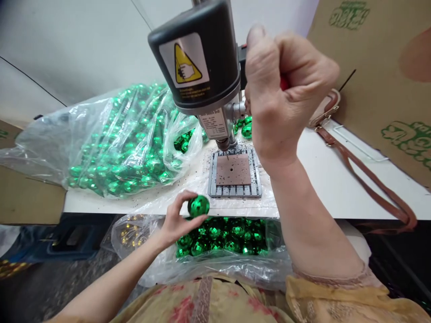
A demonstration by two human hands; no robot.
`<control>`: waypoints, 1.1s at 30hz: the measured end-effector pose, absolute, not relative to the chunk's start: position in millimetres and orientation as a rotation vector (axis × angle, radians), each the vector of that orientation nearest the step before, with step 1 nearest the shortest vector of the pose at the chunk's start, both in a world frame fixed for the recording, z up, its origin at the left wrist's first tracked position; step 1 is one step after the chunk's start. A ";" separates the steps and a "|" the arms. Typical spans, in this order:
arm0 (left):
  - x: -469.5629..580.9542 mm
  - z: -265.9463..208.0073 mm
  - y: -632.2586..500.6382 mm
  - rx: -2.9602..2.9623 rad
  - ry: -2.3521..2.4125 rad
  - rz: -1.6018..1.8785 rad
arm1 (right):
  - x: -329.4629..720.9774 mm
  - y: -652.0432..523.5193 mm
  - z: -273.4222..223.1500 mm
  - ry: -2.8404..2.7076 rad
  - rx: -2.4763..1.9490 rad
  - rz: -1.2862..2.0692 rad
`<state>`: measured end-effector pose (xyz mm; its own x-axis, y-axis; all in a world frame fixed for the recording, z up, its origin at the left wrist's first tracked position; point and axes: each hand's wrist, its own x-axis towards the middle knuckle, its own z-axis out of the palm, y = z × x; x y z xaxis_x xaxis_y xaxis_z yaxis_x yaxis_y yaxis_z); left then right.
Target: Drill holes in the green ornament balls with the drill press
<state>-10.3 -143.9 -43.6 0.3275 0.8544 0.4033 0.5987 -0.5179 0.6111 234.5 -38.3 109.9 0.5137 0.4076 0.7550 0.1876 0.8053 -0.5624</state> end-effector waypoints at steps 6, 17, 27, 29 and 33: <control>-72.2 -108.6 -228.4 2.514 1.450 0.436 | 235.0 -35.3 113.8 -1.033 -0.601 0.172; -63.1 -131.8 -243.7 2.410 1.650 0.281 | 247.0 -23.9 145.5 -1.134 -0.724 0.408; -123.5 -132.4 -297.4 2.521 1.574 -0.120 | 256.9 -16.3 144.5 -1.219 -0.931 0.119; -136.4 -140.1 -307.9 2.439 1.608 -0.184 | 260.8 -14.4 143.9 -1.231 -0.954 0.095; -151.8 -157.8 -316.9 2.479 1.619 -0.200 | 272.4 5.3 133.6 -1.297 -0.901 0.047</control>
